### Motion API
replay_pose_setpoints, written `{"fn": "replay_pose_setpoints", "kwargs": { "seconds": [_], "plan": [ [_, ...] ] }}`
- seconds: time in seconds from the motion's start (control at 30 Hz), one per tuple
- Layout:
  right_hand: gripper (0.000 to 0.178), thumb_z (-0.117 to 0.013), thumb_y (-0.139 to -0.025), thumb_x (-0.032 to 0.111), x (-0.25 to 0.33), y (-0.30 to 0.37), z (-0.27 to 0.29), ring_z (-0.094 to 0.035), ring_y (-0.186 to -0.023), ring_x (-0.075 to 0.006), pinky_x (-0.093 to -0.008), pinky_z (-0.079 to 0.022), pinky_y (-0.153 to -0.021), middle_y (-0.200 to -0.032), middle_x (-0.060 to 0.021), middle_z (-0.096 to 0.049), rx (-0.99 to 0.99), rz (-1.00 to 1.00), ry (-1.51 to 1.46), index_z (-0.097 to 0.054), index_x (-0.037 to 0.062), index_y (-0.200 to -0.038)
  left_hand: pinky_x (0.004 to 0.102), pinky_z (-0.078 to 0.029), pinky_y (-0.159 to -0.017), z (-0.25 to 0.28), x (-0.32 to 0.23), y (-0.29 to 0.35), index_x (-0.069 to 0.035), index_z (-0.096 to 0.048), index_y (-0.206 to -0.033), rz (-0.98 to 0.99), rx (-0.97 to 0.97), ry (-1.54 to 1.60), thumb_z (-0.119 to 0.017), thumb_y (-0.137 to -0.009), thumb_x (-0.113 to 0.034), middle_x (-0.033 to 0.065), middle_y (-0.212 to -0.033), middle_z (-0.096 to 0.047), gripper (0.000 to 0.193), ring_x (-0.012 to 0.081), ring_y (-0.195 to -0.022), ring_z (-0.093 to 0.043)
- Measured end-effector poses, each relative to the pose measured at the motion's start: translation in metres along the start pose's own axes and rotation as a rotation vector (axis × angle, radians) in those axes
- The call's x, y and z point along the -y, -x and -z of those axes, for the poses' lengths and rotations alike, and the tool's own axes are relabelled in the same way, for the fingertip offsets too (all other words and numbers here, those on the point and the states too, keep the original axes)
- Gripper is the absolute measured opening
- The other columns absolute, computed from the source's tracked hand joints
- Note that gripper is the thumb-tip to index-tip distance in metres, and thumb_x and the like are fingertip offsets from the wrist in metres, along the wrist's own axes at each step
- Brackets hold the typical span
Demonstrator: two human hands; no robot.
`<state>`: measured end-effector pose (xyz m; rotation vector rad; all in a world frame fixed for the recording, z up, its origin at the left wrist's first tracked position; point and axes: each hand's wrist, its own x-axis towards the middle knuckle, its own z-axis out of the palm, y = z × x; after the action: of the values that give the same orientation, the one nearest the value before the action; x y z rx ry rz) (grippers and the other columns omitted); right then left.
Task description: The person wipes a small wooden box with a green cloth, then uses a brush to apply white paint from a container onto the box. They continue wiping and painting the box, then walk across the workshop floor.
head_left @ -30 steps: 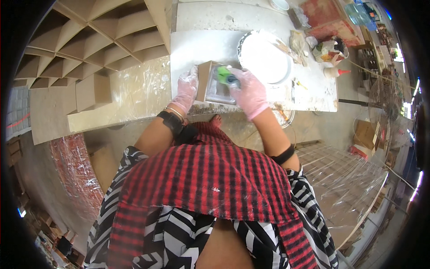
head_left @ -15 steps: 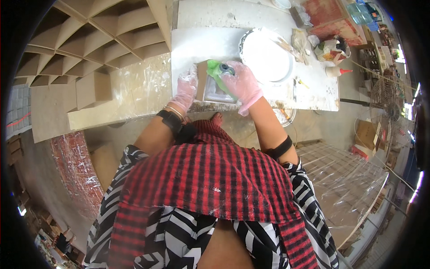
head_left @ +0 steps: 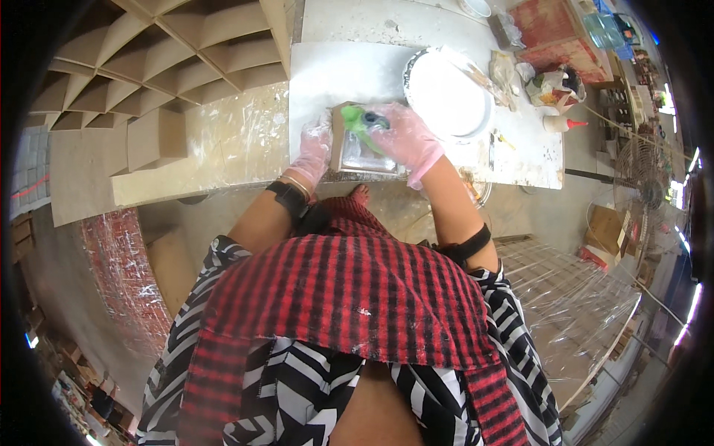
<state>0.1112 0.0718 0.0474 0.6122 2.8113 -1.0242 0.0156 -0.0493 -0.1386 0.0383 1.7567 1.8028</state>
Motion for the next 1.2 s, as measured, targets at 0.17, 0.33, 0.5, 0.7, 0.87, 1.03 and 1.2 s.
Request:
{"fn": "replay_pose_setpoints", "kwargs": {
  "seconds": [0.17, 0.33, 0.5, 0.7, 0.87, 1.03, 1.2],
  "plan": [
    [0.033, -0.054, -0.078, 0.012, -0.003, 0.012, -0.021, -0.057, -0.093, -0.0274, -0.0333, -0.045, -0.082, -0.102, -0.0165, -0.058, 0.212, 0.371, 0.107, -0.061, 0.0147, -0.11, 0.0333, -0.042, -0.058, 0.028, 0.061, -0.029, 0.002, -0.061, -0.082, 0.069, 0.041, 0.067, -0.046, -0.091, -0.035, 0.0071, -0.069, -0.059, 0.041, 0.0171, -0.063, -0.051],
    [0.031, -0.056, -0.076, 0.007, -0.009, 0.032, 0.013, -0.058, -0.082, -0.0258, -0.035, -0.046, -0.078, -0.087, -0.0109, -0.059, 0.381, 0.236, 0.086, -0.065, 0.0172, -0.104, 0.0326, -0.042, -0.062, 0.006, 0.006, 0.005, 0.003, -0.062, -0.088, -0.171, -0.036, -0.174, -0.047, -0.091, -0.035, 0.0081, -0.075, -0.06, 0.04, 0.0173, -0.068, -0.052],
    [0.029, -0.062, -0.073, 0.011, -0.022, 0.029, 0.013, -0.058, -0.08, -0.0244, -0.0356, -0.047, -0.074, -0.084, -0.0087, -0.059, -0.099, 0.14, 0.053, -0.064, 0.0168, -0.101, 0.032, -0.043, -0.063, 0.001, -0.001, 0.004, 0.003, -0.062, -0.09, 0.149, -0.011, 0.241, -0.048, -0.091, -0.031, 0.0082, -0.077, -0.06, 0.037, 0.0161, -0.069, -0.051],
    [0.031, -0.06, -0.07, 0.009, -0.021, 0.052, 0.0, -0.058, -0.083, -0.0289, -0.0381, -0.047, -0.071, -0.084, -0.0099, -0.058, 0.137, 0.352, 0.316, -0.062, 0.02, -0.099, 0.0317, -0.043, -0.064, 0.008, 0.001, -0.001, 0.003, -0.061, -0.091, 0.078, 0.043, 0.014, -0.049, -0.09, -0.03, 0.0079, -0.078, -0.059, 0.035, 0.0161, -0.071, -0.051],
    [0.028, -0.06, -0.072, 0.01, -0.022, 0.03, 0.011, -0.059, -0.08, -0.0287, -0.0378, -0.047, -0.071, -0.082, -0.0105, -0.059, -0.057, 0.141, 0.184, -0.061, 0.0183, -0.099, 0.0313, -0.043, -0.064, 0.004, 0.006, -0.009, 0.003, -0.062, -0.09, 0.071, -0.027, 0.139, -0.048, -0.09, -0.031, 0.0082, -0.077, -0.06, 0.036, 0.0166, -0.069, -0.052],
    [0.039, -0.062, -0.071, 0.01, 0.002, 0.021, -0.017, -0.058, -0.08, -0.0271, -0.0368, -0.048, -0.072, -0.085, -0.0102, -0.059, -0.125, 0.267, 0.352, -0.057, 0.02, -0.109, 0.031, -0.043, -0.06, 0.006, 0.0, -0.009, 0.002, -0.062, -0.09, 0.109, 0.053, 0.064, -0.049, -0.09, -0.033, 0.0076, -0.077, -0.06, 0.037, 0.0162, -0.067, -0.052],
    [0.026, -0.059, -0.073, 0.012, -0.009, 0.034, -0.001, -0.059, -0.077, -0.0281, -0.0387, -0.047, -0.069, -0.081, -0.0101, -0.058, 0.109, 0.357, 0.284, -0.061, 0.0209, -0.097, 0.0309, -0.043, -0.058, 0.013, 0.01, -0.006, 0.001, -0.061, -0.09, -0.056, 0.113, 0.029, -0.048, -0.09, -0.035, 0.0069, -0.075, -0.059, 0.038, 0.0156, -0.067, -0.052]
  ]
}}
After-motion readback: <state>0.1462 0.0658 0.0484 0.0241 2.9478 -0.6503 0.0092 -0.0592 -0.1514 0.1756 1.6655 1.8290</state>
